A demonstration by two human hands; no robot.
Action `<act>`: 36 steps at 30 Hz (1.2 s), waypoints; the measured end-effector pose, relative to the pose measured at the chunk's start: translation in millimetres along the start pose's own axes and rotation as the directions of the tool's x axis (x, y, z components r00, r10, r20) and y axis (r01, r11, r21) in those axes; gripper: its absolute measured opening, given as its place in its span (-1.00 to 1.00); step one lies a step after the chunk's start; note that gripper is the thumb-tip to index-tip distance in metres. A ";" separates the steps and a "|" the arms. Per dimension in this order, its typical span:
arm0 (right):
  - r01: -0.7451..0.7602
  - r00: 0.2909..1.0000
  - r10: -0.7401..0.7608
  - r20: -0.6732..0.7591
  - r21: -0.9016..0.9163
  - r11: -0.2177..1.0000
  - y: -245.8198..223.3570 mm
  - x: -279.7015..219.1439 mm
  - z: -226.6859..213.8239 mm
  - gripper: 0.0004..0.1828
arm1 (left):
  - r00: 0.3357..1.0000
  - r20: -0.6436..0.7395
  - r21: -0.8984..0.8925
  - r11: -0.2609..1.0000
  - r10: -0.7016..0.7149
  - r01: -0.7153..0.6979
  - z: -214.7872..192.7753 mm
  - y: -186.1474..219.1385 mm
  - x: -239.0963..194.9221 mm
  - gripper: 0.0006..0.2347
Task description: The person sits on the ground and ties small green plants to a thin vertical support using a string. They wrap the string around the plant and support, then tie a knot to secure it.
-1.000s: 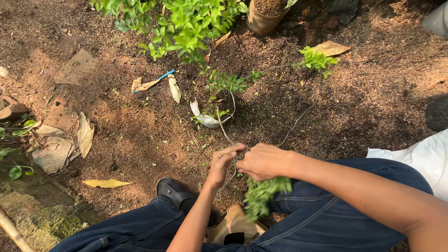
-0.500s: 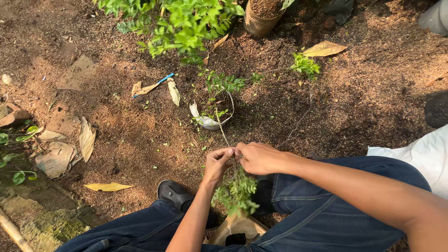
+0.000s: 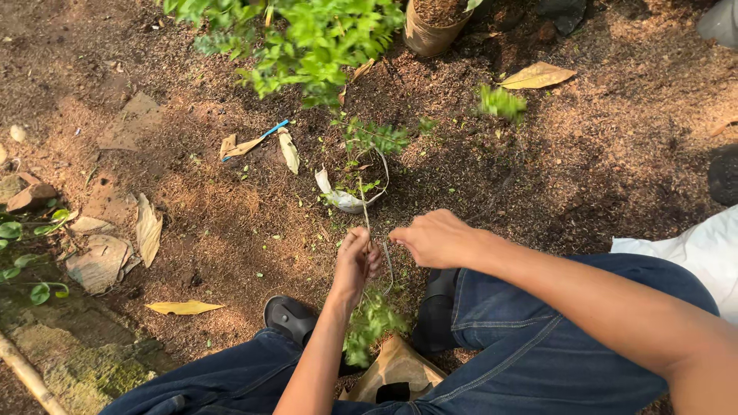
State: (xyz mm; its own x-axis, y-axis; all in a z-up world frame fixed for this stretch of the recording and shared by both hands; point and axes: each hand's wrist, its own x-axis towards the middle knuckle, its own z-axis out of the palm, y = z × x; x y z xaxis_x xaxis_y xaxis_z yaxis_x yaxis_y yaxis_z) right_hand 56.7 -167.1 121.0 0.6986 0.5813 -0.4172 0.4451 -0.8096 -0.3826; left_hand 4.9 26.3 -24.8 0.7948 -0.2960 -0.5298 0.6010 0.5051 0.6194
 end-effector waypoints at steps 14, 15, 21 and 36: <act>0.040 0.986 -0.064 0.154 0.148 0.988 18.8 0.9 3.1 -0.70 | 0.995 0.085 -0.056 0.997 0.049 -0.044 7.6 10.5 -1.6 -0.86; 0.069 0.982 -0.104 0.159 0.213 0.975 21.3 3.3 3.6 -0.68 | 0.996 0.058 -0.028 0.998 0.062 -0.061 7.2 8.0 -1.0 -0.86; -0.026 1.000 0.014 0.028 0.500 0.866 36.3 15.5 10.8 -0.56 | 0.997 0.014 0.048 0.996 0.079 -0.080 3.5 -3.2 0.9 -0.86; -0.006 0.999 -0.011 0.042 0.371 0.929 8.3 4.6 10.8 -0.68 | 0.992 -0.121 -0.012 1.000 0.018 -0.019 8.3 4.9 4.3 -0.75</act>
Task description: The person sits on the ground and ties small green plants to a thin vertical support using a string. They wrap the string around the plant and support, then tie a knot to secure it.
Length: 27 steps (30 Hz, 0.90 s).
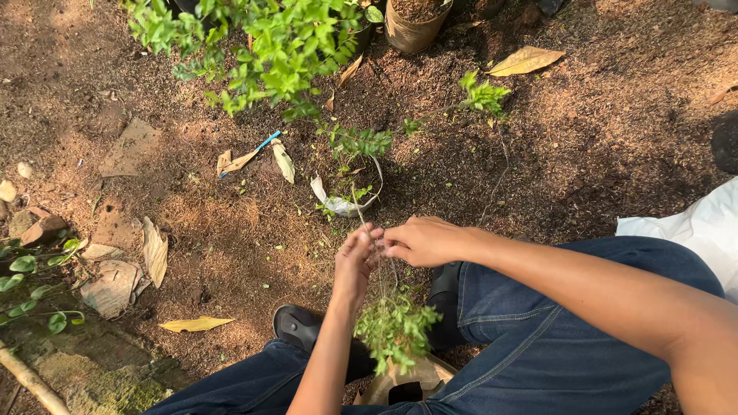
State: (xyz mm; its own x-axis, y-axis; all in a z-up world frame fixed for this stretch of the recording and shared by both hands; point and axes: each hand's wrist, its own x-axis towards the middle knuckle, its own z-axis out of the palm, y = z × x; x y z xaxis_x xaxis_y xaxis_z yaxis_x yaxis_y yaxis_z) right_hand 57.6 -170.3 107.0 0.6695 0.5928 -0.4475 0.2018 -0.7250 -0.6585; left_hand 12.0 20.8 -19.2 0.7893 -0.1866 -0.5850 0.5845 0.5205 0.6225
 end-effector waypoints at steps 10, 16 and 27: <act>0.067 0.997 -0.061 0.046 -0.137 0.988 -7.2 -2.6 -3.1 -0.58 | 1.000 0.003 -0.105 0.994 -0.006 0.006 9.4 24.4 -2.4 -0.57; 0.116 0.986 -0.073 0.153 -0.295 0.948 4.8 -2.9 11.7 -0.54 | 0.994 0.063 -0.029 0.996 0.086 -0.085 13.5 20.4 0.1 -0.47; 0.182 0.977 -0.135 0.164 -0.317 0.931 5.0 -2.6 16.9 -0.55 | 0.986 0.097 -0.065 0.990 0.135 -0.129 23.1 30.6 4.5 -0.37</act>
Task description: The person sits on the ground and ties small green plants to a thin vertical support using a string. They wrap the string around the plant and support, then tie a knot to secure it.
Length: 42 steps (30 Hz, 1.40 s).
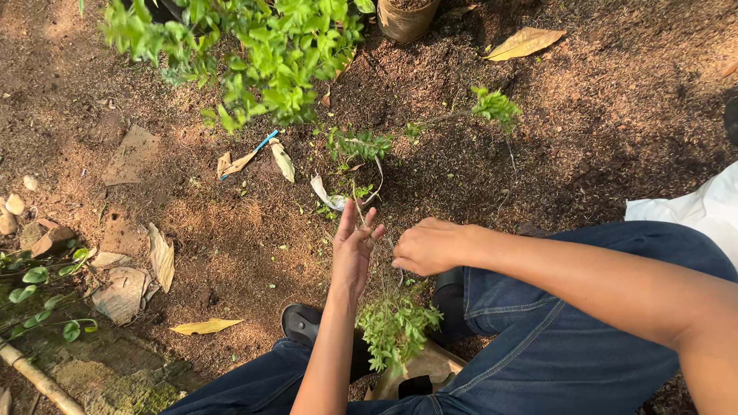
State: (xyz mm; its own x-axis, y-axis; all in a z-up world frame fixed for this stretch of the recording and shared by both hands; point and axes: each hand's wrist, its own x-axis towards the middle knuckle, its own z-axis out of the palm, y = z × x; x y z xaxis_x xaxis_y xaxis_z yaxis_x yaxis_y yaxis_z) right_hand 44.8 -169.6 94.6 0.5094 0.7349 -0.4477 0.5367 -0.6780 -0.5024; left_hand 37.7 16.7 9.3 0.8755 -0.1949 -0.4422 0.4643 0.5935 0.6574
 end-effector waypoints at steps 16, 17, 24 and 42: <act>0.087 0.996 -0.087 -0.002 0.008 0.996 0.0 -3.9 -1.3 -0.63 | 0.996 -0.048 -0.066 0.994 0.082 -0.085 -21.8 -31.3 5.7 -0.45; 0.080 0.997 -0.080 0.010 -0.008 0.997 0.9 -3.8 -0.4 -0.63 | 0.996 -0.034 -0.058 0.995 0.079 -0.081 -22.0 -32.6 5.8 -0.46; 0.092 0.996 -0.091 0.016 -0.084 0.992 8.3 -3.1 10.3 -0.69 | 0.994 -0.068 0.172 0.980 -0.089 0.099 -11.0 -10.7 12.9 -0.38; 0.137 0.990 -0.138 -0.003 -0.093 0.986 2.3 -5.2 5.9 -0.63 | 0.985 -0.082 0.061 0.986 -0.150 0.155 -6.3 -15.2 21.8 -0.75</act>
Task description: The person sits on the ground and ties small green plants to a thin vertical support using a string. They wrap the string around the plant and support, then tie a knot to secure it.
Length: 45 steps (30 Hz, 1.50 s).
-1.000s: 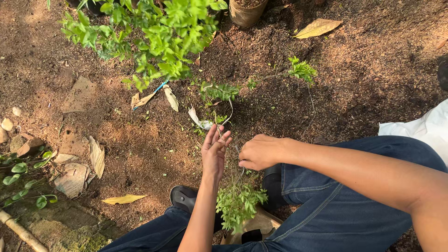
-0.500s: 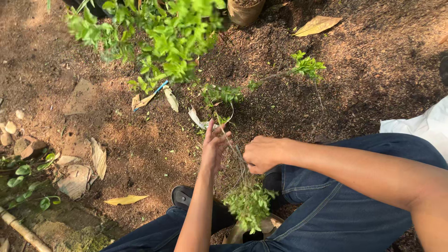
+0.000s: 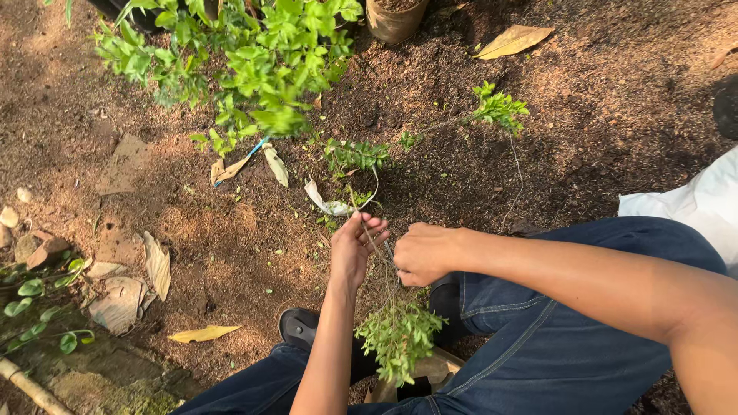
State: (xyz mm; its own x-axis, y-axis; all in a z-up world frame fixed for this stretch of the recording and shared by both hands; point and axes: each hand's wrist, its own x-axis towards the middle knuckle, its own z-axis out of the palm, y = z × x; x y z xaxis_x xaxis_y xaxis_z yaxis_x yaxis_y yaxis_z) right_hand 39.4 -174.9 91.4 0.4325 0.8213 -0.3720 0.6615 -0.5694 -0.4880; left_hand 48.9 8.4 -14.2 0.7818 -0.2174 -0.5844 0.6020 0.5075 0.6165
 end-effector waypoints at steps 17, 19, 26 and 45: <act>-0.196 0.980 0.195 -0.031 -0.035 0.980 -4.1 6.4 -10.6 -0.61 | 0.997 -0.042 -0.050 0.997 -0.063 0.061 4.3 -6.0 -26.2 -0.78; -0.220 0.975 0.219 -0.028 -0.039 0.975 -2.7 6.3 -13.4 -0.60 | 0.998 -0.057 0.123 0.992 -0.034 0.041 11.8 1.1 -41.8 -0.77; -0.166 0.956 0.174 -0.235 0.056 0.985 -4.6 4.8 -27.2 -0.64 | 0.986 -0.021 0.354 0.921 -0.166 0.163 16.4 40.4 -81.4 -0.75; -0.133 0.935 0.175 -0.309 0.154 0.979 7.1 0.5 -59.3 -0.67 | 0.999 0.046 0.037 0.999 -0.019 0.017 -4.0 23.0 -58.3 -0.86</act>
State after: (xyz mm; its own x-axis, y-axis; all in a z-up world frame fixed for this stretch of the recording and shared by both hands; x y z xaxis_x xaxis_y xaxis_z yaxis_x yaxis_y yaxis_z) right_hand 80.7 -176.4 134.6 0.7094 0.6788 -0.1894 0.4959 -0.6718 -0.5502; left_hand 16.5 36.0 31.8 0.7770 -0.2647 -0.5711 0.6207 0.4728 0.6254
